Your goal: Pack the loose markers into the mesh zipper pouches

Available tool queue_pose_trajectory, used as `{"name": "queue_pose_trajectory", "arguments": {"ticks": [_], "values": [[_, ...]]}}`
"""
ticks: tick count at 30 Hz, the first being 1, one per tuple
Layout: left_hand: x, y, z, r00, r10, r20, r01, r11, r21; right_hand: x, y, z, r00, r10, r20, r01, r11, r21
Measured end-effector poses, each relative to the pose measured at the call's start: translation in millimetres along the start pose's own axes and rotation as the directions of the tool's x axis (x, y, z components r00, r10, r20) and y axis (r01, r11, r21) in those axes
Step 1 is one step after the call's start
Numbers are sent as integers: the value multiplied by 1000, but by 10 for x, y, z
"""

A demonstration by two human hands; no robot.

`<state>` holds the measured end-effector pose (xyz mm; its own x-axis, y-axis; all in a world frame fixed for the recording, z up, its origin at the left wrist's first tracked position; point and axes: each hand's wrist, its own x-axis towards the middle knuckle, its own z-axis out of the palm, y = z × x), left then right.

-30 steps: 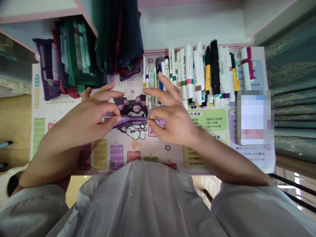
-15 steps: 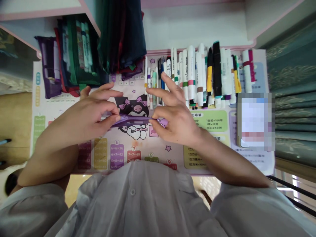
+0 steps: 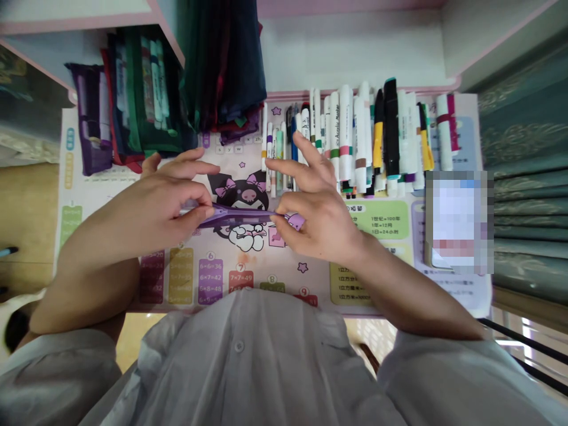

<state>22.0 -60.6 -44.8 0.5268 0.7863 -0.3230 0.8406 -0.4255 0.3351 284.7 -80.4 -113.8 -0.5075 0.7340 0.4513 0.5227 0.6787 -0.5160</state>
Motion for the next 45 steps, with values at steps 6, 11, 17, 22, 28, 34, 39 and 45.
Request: {"name": "queue_pose_trajectory", "arguments": {"ticks": [6,11,17,22,28,34,39,45], "values": [[-14,-30,7,1000,10,-9,-10,1000,7,3,-8,2,1000,-6,-11,6,1000,15],[-22,-51,-10,1000,-5,-5,5,1000,14,3,-2,5,1000,14,-17,-13,1000,18],[-32,-68,-14,1000,4,-11,-4,1000,2,-2,15,6,1000,-9,-23,9,1000,25],[-36,-80,-21,1000,10,-23,-11,1000,-19,-11,39,7,999,-38,-30,39,999,17],[-39,-110,-37,1000,-14,-16,14,1000,-9,-9,34,-15,1000,4,-4,-4,1000,-1],[-53,-147,-51,1000,-1,-31,1,1000,-10,-8,45,-14,1000,-13,-16,13,1000,12],[-59,-162,-46,999,10,-37,-10,1000,7,-8,45,2,999,19,-30,-19,1000,8],[-69,-193,-57,999,-4,-38,4,1000,1,-13,49,-7,1000,5,-26,-5,1000,1]]}}
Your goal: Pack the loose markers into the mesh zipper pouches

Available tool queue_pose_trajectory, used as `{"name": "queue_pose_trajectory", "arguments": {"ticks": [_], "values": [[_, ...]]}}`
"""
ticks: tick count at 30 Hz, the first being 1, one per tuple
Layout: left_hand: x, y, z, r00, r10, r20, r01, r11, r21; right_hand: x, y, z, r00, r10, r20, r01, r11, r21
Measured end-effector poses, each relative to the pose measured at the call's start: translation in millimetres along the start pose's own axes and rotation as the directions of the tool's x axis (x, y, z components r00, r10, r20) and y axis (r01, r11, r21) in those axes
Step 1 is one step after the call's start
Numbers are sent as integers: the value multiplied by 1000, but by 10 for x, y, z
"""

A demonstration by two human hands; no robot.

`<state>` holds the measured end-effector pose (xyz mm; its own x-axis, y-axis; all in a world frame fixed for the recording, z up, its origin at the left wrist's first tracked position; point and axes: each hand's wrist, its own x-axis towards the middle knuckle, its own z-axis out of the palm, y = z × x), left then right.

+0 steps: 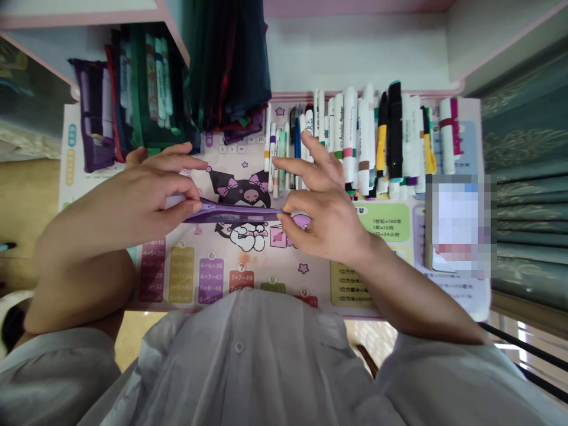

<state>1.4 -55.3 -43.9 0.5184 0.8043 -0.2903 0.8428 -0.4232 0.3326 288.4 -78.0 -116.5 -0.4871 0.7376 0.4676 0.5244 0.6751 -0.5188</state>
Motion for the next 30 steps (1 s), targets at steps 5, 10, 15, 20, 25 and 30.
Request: {"name": "queue_pose_trajectory", "arguments": {"ticks": [5,10,15,20,25,30], "values": [[-7,-18,-12,1000,-5,5,5,1000,-5,-8,13,-1,1000,-2,5,2,1000,11],[-19,-16,-23,1000,-7,2,7,1000,16,-4,31,3,999,-48,-15,48,999,11],[-30,-51,-20,1000,-6,-13,6,1000,14,0,10,-10,1000,-15,7,15,1000,6],[-32,-64,-37,1000,-11,-6,11,1000,25,-8,20,-16,1000,-14,6,14,1000,-8],[-32,-38,-71,998,-53,34,52,998,42,-8,49,-15,999,-52,4,52,999,9],[-37,-59,-58,999,-46,2,46,999,0,-8,42,-15,998,-62,-7,62,998,12]]}}
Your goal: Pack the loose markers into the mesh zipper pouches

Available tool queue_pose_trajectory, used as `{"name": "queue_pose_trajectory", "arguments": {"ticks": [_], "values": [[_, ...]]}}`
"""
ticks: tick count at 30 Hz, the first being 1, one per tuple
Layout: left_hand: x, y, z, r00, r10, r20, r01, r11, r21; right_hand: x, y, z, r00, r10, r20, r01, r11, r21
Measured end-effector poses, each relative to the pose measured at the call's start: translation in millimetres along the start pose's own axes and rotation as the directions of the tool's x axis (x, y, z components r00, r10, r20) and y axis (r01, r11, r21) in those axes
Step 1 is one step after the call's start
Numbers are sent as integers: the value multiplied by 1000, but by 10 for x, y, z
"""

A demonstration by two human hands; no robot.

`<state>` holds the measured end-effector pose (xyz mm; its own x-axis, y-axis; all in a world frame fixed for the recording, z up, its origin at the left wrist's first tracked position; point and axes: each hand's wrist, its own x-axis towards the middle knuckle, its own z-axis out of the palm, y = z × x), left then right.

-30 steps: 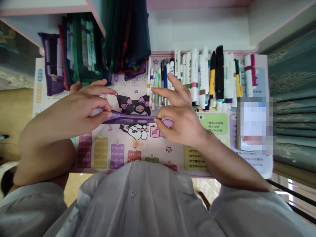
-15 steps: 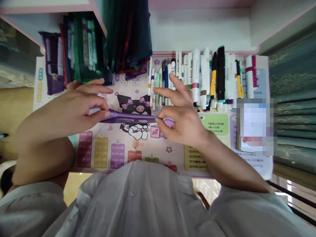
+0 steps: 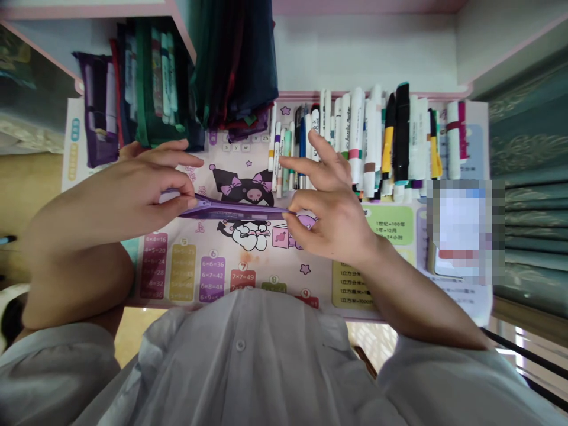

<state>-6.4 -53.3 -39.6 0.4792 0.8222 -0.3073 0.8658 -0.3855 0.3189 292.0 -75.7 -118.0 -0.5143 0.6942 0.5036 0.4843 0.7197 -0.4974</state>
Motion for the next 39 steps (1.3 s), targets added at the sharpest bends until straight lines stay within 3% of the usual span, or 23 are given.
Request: {"name": "queue_pose_trajectory", "arguments": {"ticks": [23,31,39], "values": [[-46,-138,-28,999,20,-35,-20,1000,11,31,-68,-89,993,93,73,-91,995,-37],[-53,-159,-36,998,32,-54,-31,999,30,34,-61,-90,996,64,63,-61,997,-46],[-46,-246,-51,999,29,-26,-29,1000,-10,42,-96,-115,991,103,87,-98,993,-60]]}}
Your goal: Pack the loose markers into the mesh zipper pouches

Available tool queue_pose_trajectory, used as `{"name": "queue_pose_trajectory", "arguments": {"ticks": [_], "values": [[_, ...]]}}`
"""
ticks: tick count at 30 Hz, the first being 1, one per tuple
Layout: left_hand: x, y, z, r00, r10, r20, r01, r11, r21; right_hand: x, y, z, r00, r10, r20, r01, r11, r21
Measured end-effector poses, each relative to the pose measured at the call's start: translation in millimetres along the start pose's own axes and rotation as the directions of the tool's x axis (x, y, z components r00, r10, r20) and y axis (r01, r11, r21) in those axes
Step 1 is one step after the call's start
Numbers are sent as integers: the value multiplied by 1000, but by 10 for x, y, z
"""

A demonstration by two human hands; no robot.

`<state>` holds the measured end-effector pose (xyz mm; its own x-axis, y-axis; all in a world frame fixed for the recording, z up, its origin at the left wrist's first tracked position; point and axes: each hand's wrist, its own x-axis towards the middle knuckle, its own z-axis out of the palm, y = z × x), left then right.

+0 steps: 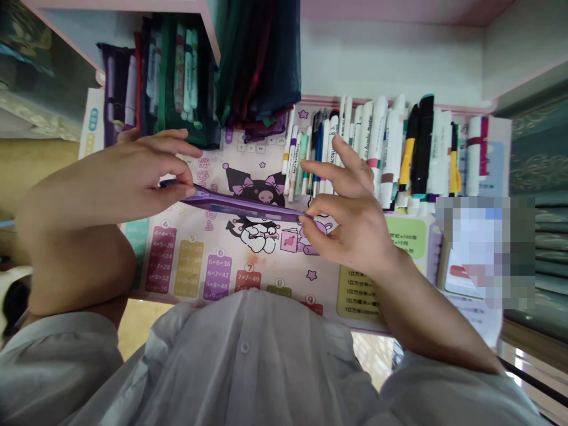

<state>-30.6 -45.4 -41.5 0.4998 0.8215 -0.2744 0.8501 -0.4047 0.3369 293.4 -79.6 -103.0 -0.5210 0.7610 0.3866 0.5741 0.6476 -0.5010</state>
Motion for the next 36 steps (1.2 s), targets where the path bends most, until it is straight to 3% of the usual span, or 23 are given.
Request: {"name": "queue_pose_trajectory", "arguments": {"ticks": [5,12,36], "values": [[-6,-21,-5,1000,0,-2,0,1000,-3,-1,21,10,1000,-7,-1,7,1000,9],[-32,-57,-14,1000,-11,-15,12,1000,2,-7,88,53,992,-114,-53,116,993,33],[-67,-100,-120,996,-76,36,72,993,94,4,66,43,994,-98,-53,100,994,41]]}}
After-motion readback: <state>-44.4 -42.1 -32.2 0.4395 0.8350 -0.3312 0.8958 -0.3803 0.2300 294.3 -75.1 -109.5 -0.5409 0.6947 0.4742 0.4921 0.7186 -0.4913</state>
